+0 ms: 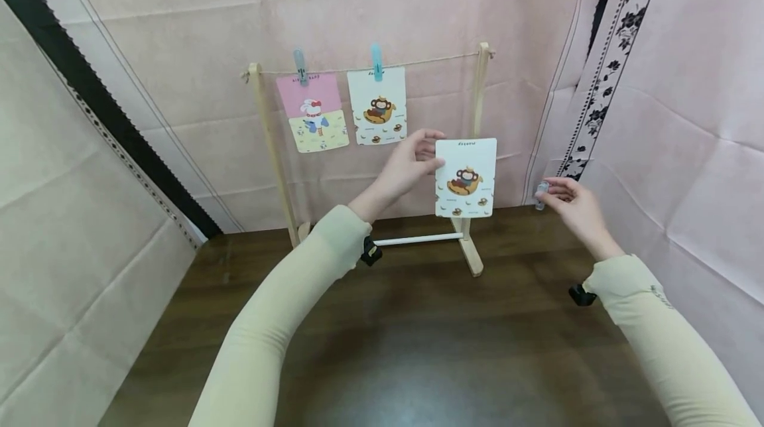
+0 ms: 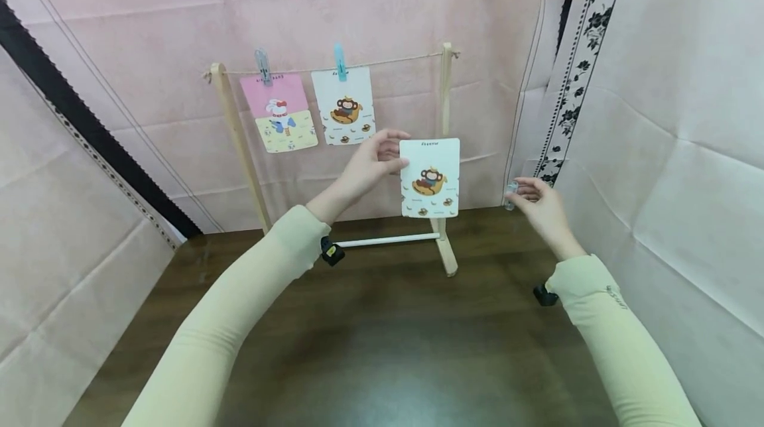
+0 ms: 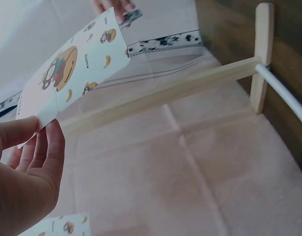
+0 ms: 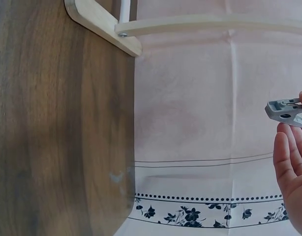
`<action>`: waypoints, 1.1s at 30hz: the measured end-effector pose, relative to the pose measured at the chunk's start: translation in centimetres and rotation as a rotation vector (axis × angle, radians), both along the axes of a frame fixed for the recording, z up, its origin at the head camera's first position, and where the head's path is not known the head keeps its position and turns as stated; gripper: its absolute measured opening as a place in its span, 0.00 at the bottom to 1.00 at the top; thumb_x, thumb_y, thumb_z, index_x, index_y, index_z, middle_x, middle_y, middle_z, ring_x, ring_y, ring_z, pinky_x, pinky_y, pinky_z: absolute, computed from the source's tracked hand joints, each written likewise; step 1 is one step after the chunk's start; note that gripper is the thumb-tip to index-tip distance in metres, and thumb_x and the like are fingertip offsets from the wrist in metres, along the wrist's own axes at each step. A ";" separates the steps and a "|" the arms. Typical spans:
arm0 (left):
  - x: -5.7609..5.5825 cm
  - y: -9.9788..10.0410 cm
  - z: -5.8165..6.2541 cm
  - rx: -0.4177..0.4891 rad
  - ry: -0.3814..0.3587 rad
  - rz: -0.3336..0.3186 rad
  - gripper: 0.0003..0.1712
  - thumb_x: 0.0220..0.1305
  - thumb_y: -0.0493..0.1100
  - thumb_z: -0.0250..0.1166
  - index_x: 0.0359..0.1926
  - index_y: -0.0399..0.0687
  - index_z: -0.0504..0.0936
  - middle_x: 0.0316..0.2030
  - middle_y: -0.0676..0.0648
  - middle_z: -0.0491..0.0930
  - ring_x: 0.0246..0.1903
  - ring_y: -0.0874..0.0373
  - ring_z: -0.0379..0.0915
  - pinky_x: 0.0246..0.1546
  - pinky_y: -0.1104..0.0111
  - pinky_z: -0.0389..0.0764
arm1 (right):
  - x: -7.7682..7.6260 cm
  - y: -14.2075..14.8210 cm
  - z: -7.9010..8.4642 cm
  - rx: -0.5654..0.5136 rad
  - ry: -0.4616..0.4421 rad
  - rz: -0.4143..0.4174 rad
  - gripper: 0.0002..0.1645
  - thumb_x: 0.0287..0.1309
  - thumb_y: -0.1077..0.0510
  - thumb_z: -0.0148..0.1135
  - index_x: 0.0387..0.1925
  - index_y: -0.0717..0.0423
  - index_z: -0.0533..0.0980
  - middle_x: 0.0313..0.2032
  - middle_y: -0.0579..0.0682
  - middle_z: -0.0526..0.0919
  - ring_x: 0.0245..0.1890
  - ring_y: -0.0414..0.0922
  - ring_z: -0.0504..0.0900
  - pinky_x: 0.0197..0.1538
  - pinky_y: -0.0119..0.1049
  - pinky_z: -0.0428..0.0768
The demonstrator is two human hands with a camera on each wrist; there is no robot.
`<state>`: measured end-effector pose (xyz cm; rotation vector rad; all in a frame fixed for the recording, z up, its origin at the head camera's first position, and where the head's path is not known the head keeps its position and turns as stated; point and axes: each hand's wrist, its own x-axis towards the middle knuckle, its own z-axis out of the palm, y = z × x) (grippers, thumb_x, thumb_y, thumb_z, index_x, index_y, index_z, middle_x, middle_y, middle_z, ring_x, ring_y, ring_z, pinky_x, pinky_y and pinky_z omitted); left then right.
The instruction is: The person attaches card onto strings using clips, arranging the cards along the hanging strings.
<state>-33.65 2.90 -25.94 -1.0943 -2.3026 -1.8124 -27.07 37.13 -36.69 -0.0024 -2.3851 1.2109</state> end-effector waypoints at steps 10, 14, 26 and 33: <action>-1.0 0.1 3.5 0.064 -0.005 0.087 0.21 0.67 0.30 0.65 0.60 0.36 0.76 0.46 0.40 0.82 0.45 0.50 0.80 0.48 0.57 0.82 | 0.5 0.7 1.9 -0.032 0.014 -0.047 0.36 0.65 0.42 0.66 0.65 0.59 0.72 0.45 0.39 0.78 0.42 0.28 0.74 0.43 0.23 0.71; -1.6 -0.1 4.6 0.087 0.003 0.137 0.21 0.67 0.31 0.65 0.60 0.35 0.77 0.46 0.40 0.82 0.45 0.51 0.79 0.49 0.58 0.82 | 0.4 0.9 3.2 0.001 0.010 -0.062 0.37 0.66 0.39 0.64 0.67 0.57 0.71 0.47 0.41 0.78 0.43 0.29 0.73 0.47 0.26 0.70; -3.2 -0.5 6.6 0.113 -0.002 0.212 0.18 0.69 0.33 0.64 0.58 0.36 0.77 0.47 0.41 0.81 0.46 0.54 0.79 0.49 0.64 0.81 | -0.3 0.1 7.9 -0.033 0.080 -0.043 0.36 0.64 0.42 0.67 0.65 0.59 0.72 0.43 0.33 0.78 0.43 0.30 0.75 0.45 0.22 0.71; -3.7 -0.3 7.3 0.148 -0.009 0.220 0.19 0.71 0.34 0.63 0.60 0.34 0.76 0.48 0.41 0.80 0.47 0.54 0.78 0.51 0.63 0.80 | -0.3 0.0 9.1 -0.053 0.107 -0.031 0.32 0.64 0.45 0.69 0.63 0.56 0.74 0.40 0.31 0.79 0.42 0.30 0.76 0.42 0.20 0.72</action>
